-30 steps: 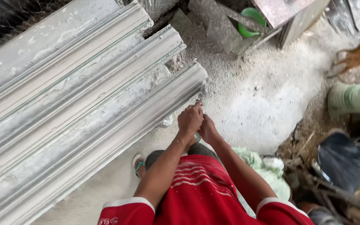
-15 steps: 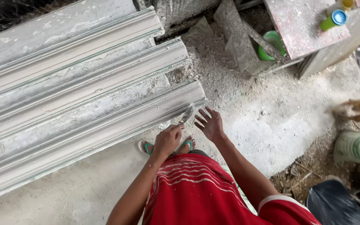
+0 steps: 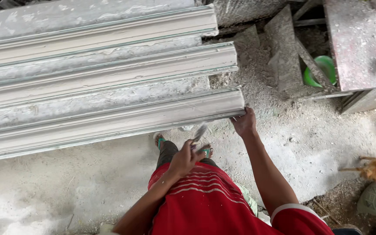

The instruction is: The person uses a wire brush to scrub dust and debris off several long white decorative moldings stacked on a workbench. They repeatedly brush along the grooves and ridges of each piece, occasionally using their hand to wipe away loosened dust.

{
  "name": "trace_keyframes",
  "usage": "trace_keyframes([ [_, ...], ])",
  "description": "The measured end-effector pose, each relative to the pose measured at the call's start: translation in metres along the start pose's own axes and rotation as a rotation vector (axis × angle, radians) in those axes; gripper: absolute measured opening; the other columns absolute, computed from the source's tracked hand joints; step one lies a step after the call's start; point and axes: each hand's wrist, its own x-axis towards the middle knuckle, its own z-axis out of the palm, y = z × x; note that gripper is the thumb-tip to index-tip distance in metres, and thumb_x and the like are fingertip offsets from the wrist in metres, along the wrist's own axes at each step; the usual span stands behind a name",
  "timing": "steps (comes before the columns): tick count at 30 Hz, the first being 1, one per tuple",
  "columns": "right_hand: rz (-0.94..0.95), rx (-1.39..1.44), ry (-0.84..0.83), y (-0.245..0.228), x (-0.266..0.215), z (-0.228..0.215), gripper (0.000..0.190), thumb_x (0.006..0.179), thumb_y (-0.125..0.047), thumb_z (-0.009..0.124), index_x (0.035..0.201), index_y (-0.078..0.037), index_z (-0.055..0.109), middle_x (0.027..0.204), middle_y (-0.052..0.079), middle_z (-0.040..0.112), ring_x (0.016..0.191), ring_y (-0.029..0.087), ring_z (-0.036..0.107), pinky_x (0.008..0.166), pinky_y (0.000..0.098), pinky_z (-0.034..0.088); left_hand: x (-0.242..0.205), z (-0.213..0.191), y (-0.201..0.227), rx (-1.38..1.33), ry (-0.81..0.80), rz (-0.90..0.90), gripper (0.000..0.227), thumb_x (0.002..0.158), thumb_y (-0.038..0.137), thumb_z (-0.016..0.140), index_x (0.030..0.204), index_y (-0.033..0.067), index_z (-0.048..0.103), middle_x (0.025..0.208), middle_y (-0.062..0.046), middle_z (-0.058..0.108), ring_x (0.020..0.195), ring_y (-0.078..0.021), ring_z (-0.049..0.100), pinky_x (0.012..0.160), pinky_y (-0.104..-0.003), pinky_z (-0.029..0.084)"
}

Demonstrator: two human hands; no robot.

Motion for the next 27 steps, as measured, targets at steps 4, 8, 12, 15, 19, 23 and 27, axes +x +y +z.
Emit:
trace_keyframes([
  [4,-0.047,0.029,-0.019,0.001,-0.016,0.002,0.077,0.094,-0.039,0.062,0.158,-0.012,0.031,0.155,0.015,0.039,0.146,0.045,0.039,0.124,0.0637,0.021,-0.015,-0.011,-0.068,0.105,0.188,-0.006,0.035,0.096,0.013,0.048,0.129,0.0044,0.039,0.096,-0.027,0.066,0.082,-0.0526,0.069,0.061,-0.063,0.062],
  [8,-0.187,-0.072,0.091,-0.002,0.001,-0.016,0.040,0.098,-0.038,0.058,0.126,-0.014,0.044,0.137,0.014,0.041,0.137,0.047,0.045,0.121,0.0665,0.026,0.010,-0.077,-0.081,0.219,0.329,0.166,0.029,0.101,0.022,0.049,0.125,0.0069,0.051,0.090,-0.015,0.064,0.070,-0.0417,0.070,0.049,-0.052,0.056],
  [12,-0.307,-0.381,0.241,-0.011,0.011,-0.026,0.053,0.104,-0.049,0.050,0.135,-0.007,0.041,0.138,0.025,0.043,0.127,0.057,0.053,0.109,0.0725,0.037,0.041,-0.167,-0.107,0.503,0.307,0.242,0.038,0.111,0.040,0.036,0.129,0.0164,0.059,0.086,-0.005,0.063,0.061,-0.0303,0.068,0.045,-0.045,0.054],
  [15,-0.730,-1.061,0.377,-0.016,-0.006,-0.024,0.053,0.121,-0.042,0.033,0.120,0.002,0.062,0.114,0.034,0.057,0.115,0.055,0.057,0.092,0.0645,0.043,0.061,-0.242,-0.123,0.831,0.299,0.377,0.029,0.112,0.033,0.040,0.125,0.0170,0.059,0.091,-0.003,0.059,0.064,-0.0234,0.067,0.047,-0.036,0.055],
  [19,-0.917,-1.490,0.561,-0.016,-0.034,0.053,0.052,0.123,-0.038,0.024,0.129,-0.005,0.065,0.120,0.029,0.061,0.116,0.047,0.054,0.100,0.0577,0.038,0.087,-0.307,-0.166,1.024,0.089,0.441,0.031,0.113,0.031,0.044,0.132,0.0141,0.060,0.101,-0.011,0.064,0.068,-0.0279,0.068,0.049,-0.039,0.050],
  [23,-0.683,-1.444,0.580,-0.010,-0.007,0.055,0.055,0.121,-0.049,0.023,0.140,-0.008,0.054,0.126,0.028,0.059,0.123,0.049,0.053,0.104,0.0616,0.037,0.096,-0.343,-0.168,1.180,-0.283,0.548,0.027,0.108,0.024,0.049,0.131,0.0115,0.057,0.123,-0.013,0.057,0.090,-0.0347,0.071,0.068,-0.044,0.056],
  [27,-0.636,-1.459,0.609,-0.011,-0.017,0.054,0.049,0.116,-0.044,0.032,0.139,-0.006,0.052,0.120,0.029,0.063,0.119,0.051,0.058,0.102,0.0654,0.039,0.114,-0.339,-0.192,1.284,-0.196,0.837,0.022,0.100,0.026,0.058,0.115,0.0087,0.059,0.110,-0.006,0.052,0.072,-0.0293,0.069,0.055,-0.040,0.059],
])
